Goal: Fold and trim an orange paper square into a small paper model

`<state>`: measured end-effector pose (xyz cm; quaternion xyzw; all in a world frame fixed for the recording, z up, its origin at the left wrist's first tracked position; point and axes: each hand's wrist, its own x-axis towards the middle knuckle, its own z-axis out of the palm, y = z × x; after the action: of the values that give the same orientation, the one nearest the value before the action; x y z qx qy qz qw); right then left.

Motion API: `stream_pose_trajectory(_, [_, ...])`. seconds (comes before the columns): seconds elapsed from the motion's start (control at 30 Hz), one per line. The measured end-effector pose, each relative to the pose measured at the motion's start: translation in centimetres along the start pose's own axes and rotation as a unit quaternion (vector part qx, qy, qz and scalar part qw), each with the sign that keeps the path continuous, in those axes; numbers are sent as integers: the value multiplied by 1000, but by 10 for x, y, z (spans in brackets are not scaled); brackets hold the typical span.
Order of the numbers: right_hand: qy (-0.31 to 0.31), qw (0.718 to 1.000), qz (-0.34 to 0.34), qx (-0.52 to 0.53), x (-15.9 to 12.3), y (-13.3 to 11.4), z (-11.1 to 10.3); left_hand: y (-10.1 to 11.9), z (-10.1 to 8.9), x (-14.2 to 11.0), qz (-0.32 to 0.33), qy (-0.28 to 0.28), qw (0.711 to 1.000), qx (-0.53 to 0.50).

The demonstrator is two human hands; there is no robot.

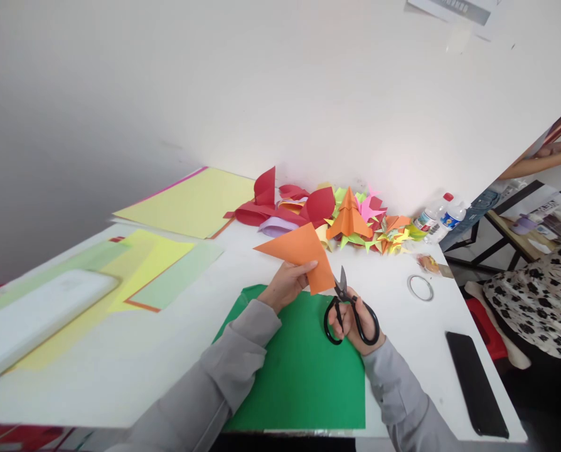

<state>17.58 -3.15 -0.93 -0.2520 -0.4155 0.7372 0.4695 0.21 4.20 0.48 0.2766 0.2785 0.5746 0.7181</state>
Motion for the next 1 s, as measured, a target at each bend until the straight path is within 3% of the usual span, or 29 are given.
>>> stream_pose_trajectory(0.5, [6,1000,-3,4,1,1,4,-12,1,-2,-15,-42,998,33])
stream_pose_trajectory(1.0, [0,1000,-27,3,1,1,2,-7,0,-1,-11,-22,999,36])
